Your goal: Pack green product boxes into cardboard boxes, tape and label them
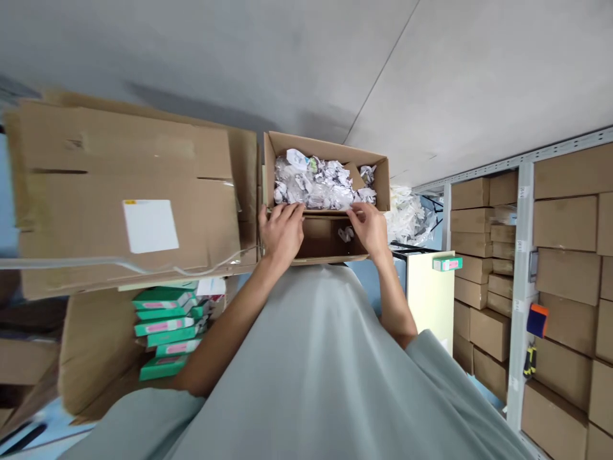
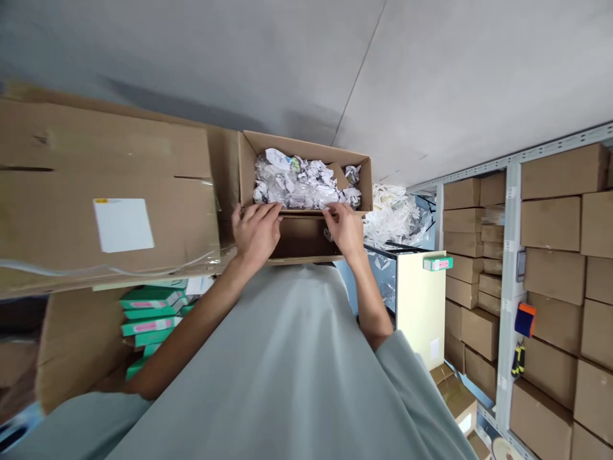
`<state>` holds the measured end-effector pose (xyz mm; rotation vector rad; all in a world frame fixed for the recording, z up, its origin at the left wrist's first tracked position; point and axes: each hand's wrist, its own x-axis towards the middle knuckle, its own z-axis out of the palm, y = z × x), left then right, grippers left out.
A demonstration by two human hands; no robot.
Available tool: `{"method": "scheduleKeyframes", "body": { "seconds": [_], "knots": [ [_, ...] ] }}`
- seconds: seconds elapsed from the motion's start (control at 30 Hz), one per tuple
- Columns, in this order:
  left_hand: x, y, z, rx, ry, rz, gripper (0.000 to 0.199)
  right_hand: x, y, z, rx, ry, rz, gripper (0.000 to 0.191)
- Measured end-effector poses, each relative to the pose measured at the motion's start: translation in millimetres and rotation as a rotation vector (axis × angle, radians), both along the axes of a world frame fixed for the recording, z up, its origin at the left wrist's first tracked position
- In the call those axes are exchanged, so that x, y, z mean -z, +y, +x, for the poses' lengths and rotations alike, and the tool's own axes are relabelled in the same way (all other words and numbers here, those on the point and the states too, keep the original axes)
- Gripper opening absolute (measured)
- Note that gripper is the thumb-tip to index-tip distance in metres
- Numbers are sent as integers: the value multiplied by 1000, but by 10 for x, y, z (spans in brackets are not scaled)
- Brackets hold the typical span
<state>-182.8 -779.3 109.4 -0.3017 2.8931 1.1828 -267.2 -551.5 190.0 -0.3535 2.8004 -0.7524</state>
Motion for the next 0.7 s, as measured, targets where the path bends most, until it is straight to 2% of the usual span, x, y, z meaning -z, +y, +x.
{"method": "scheduleKeyframes", "body": {
  "seconds": [0.1,0.2,0.3,0.37,0.47,0.53,0.6,0.7],
  "knots": [
    [-13,15,-6,6,1,-38,53,83,-453,-449,-180,-64,107,29],
    [-20,25,-15,-1,-1,-66,54,214,-949,-762,-333,-225,346,44],
    [-11,37,-27,-23,2,-71,54,313,-1274,-874,-413,-345,484,47],
    [5,45,-32,-32,0,-74,53,346,-1339,-877,-427,-345,498,43],
    [36,54,-33,-42,2,-75,51,315,-1224,-844,-426,-315,511,38],
    [54,59,-30,-48,9,-70,50,215,-1031,-795,-383,-254,446,34],
    [65,62,-25,-52,14,-67,49,51,-766,-691,-298,-166,281,31],
    [74,61,-14,-51,14,-67,48,-229,-302,-388,-179,-110,-33,29]
  ]
}}
